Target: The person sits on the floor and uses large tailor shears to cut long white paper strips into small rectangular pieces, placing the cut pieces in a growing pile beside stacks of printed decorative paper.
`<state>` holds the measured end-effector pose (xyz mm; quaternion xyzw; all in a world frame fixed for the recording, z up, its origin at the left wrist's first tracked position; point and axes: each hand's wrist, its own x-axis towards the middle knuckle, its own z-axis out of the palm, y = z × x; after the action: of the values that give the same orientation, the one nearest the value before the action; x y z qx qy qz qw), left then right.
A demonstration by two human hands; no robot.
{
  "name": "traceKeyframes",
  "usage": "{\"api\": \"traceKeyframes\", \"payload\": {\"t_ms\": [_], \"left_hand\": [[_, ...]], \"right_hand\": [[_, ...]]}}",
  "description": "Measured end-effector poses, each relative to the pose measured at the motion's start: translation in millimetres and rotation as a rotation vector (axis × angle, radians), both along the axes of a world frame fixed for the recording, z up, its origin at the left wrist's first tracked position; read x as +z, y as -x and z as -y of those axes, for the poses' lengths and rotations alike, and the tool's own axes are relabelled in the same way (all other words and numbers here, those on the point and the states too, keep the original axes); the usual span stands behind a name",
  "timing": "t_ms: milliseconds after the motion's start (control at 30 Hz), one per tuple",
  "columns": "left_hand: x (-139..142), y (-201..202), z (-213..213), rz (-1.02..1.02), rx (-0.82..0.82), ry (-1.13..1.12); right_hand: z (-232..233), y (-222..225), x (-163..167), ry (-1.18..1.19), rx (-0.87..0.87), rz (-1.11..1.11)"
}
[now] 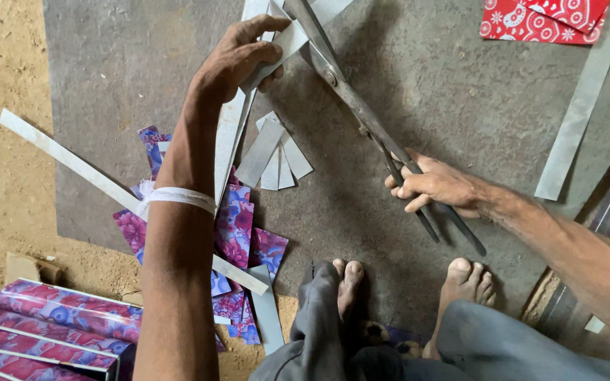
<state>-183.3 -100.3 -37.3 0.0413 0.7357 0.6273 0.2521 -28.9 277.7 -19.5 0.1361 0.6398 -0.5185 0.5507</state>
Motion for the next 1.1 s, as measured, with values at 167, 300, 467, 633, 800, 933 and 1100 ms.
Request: {"api": "traceKeyframes", "payload": {"t_ms": [167, 300, 467, 633, 800, 933, 1100], "left_hand": [[0, 2, -3, 0.026, 0.030, 0.015], [-1, 0, -2, 0.035, 0.025, -0.007], [-4, -1, -3, 0.042, 0.019, -0.065], [-1, 1, -5, 0.057, 0.025, -0.041], [3, -2, -5, -0.017, 0.024, -0.017], [-1, -2, -6, -0.007, 0.049, 0.008], [-4, 1, -7, 0.058, 0.056, -0.044]], "right_hand": [[3, 0, 6, -0.041, 0.057, -0.070], [3, 0, 7, 0.000, 0.014, -0.025], [2, -2, 8, -0.049, -0.007, -0.008], [3, -3, 3, -0.011, 0.050, -0.094], [2, -4, -4, 0.035, -0.055, 0.001], [6, -8, -14, 0.121, -0.082, -0.047], [7, -9, -18, 0.188, -0.128, -0.004]]}}
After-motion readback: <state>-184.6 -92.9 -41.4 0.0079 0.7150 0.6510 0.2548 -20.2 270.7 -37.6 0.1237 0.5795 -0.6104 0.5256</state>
